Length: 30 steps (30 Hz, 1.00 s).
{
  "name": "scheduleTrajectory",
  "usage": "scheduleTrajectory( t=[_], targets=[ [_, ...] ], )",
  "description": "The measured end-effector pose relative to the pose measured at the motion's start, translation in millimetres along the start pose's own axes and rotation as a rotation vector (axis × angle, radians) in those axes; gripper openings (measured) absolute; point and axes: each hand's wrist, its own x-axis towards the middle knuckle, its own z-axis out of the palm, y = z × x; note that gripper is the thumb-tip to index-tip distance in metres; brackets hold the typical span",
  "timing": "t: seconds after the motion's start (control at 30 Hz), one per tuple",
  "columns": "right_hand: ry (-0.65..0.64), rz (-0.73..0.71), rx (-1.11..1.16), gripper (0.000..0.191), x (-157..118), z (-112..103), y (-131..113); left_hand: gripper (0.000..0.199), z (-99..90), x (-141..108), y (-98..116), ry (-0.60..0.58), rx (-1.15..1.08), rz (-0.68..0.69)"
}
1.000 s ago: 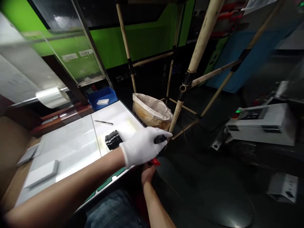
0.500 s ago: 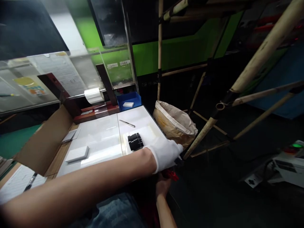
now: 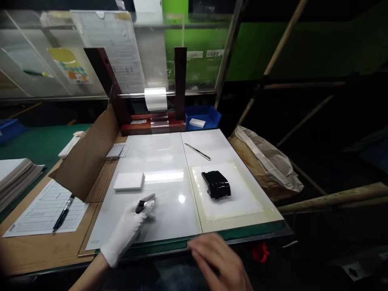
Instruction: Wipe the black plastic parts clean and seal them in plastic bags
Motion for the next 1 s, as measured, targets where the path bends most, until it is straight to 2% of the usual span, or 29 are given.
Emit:
scheduleTrajectory(
  t=[0.07, 0.1, 0.17, 0.27, 0.37, 0.47, 0.53, 0.6, 0.67, 0.73, 0.83, 0.9, 1.0],
  targets=[
    [-0.068, -0.097, -0.078, 0.022, 75.5, -3.6, -4.1, 0.07, -21.0, 12.8, -9.0, 0.042, -0.04, -0.026],
    [-0.118, -0.12, -0.153, 0.021, 115.2, 1.3, -1.9, 0.069, -29.9, 17.5, -12.9, 0.077, -0.056, -0.034],
    [-0.192, -0.144, -0.324, 0.021, 193.5, 22.6, 11.2, 0.067, -45.2, 23.2, -21.0, 0.176, -0.091, -0.041],
    [-0.276, -0.119, -0.461, 0.022, 296.2, 70.0, 46.6, 0.065, -60.4, 22.6, -36.7, 0.36, -0.187, -0.129],
    [-0.364, -0.068, -0.566, 0.018, 366.6, 112.9, 82.5, 0.073, -65.4, 15.1, -55.1, 0.406, -0.359, -0.233],
    [-0.413, -0.02, -0.606, 0.022, 398.8, 134.3, 101.6, 0.078, -65.0, 7.3, -70.0, 0.37, -0.546, -0.234],
    [-0.448, -0.004, -0.592, 0.023, 401.3, 134.3, 101.6, 0.074, -65.0, 4.9, -74.8, 0.298, -0.699, -0.277],
    [-0.508, -0.005, -0.548, 0.022, 390.2, 125.7, 92.2, 0.07, -66.1, 5.7, -73.9, 0.207, -0.795, -0.337],
    [-0.579, -0.017, -0.495, 0.021, 366.8, 113.3, 75.8, 0.066, -67.8, 8.7, -66.3, 0.168, -0.716, -0.353],
    [-0.638, -0.03, -0.452, 0.019, 332.9, 101.1, 56.1, 0.061, -69.4, 11.2, -51.4, 0.195, -0.512, -0.296],
    [-0.655, -0.039, -0.42, 0.018, 268.4, 87.5, 27.6, 0.054, -70.5, 8.9, -19.6, 0.228, -0.224, -0.134],
    [-0.648, -0.04, -0.404, 0.019, 221.8, 81.5, 11.1, 0.048, -68.9, 4.2, 1.6, 0.243, -0.126, -0.027],
    [-0.662, -0.058, -0.371, 0.017, 155.8, 76.3, -10.3, 0.043, -58.9, 2.4, 23.6, 0.216, -0.096, 0.088]
  ],
)
